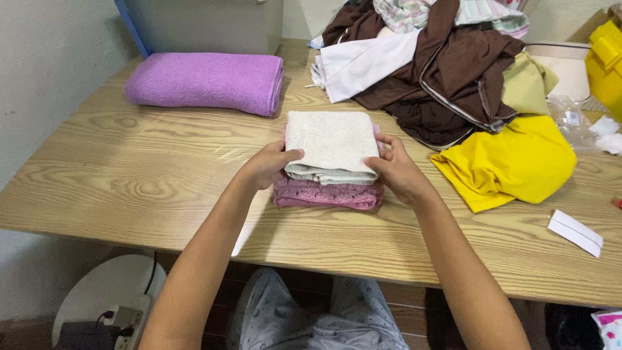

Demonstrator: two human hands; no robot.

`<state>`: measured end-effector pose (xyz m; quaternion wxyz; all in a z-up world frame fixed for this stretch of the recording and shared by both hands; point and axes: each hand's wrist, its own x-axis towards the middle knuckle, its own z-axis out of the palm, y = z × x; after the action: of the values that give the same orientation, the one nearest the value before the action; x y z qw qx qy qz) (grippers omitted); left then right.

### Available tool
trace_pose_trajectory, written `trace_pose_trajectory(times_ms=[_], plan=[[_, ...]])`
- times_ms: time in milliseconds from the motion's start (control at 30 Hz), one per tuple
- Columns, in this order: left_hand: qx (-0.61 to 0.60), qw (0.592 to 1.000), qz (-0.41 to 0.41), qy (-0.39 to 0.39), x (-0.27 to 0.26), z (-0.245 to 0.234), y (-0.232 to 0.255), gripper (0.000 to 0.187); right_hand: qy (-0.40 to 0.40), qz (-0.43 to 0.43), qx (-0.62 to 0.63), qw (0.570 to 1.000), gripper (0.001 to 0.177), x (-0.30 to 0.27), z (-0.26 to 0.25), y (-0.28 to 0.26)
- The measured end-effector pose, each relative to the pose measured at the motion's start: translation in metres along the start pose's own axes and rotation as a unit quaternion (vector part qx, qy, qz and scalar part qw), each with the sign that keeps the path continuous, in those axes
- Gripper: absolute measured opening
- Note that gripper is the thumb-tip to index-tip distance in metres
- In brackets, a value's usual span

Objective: The person folds a pink towel, a white towel, and a patterned bedsheet on a wooden table. They smooth each item, fold it into a compact rectangle, and stack the folded items together.

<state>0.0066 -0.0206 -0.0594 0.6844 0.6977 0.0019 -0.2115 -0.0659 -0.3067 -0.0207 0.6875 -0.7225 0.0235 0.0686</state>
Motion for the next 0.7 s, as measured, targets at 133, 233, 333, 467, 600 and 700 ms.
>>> trace_pose_trajectory(times_ms=[133, 233, 333, 467, 600, 700], plan=[[-0.005, 0.999, 0.044, -0.010, -0.007, -0.002, -0.001, 0.070, -0.026, -0.038, -0.016, 0.999, 0.081, -0.011, 0.000, 0.008], [0.041, 0.997, 0.073, 0.003, -0.015, 0.001, 0.005, 0.090, -0.051, -0.103, -0.070, 0.991, 0.067, -0.019, -0.001, 0.006], [0.108, 0.992, 0.068, 0.014, -0.025, 0.003, 0.014, 0.086, -0.027, -0.093, -0.132, 0.986, 0.061, -0.028, 0.004, -0.003], [0.332, 0.934, 0.064, 0.115, -0.029, 0.009, 0.036, 0.074, 0.065, -0.060, -0.328, 0.941, 0.045, -0.027, 0.008, -0.027], [0.444, 0.866, 0.177, 0.144, -0.015, 0.042, 0.043, 0.066, 0.106, -0.161, -0.377, 0.906, 0.038, -0.004, 0.028, -0.030], [0.523, 0.804, 0.267, 0.096, -0.001, 0.071, 0.036, 0.058, 0.091, -0.206, -0.467, 0.855, 0.049, 0.022, 0.043, -0.015]])
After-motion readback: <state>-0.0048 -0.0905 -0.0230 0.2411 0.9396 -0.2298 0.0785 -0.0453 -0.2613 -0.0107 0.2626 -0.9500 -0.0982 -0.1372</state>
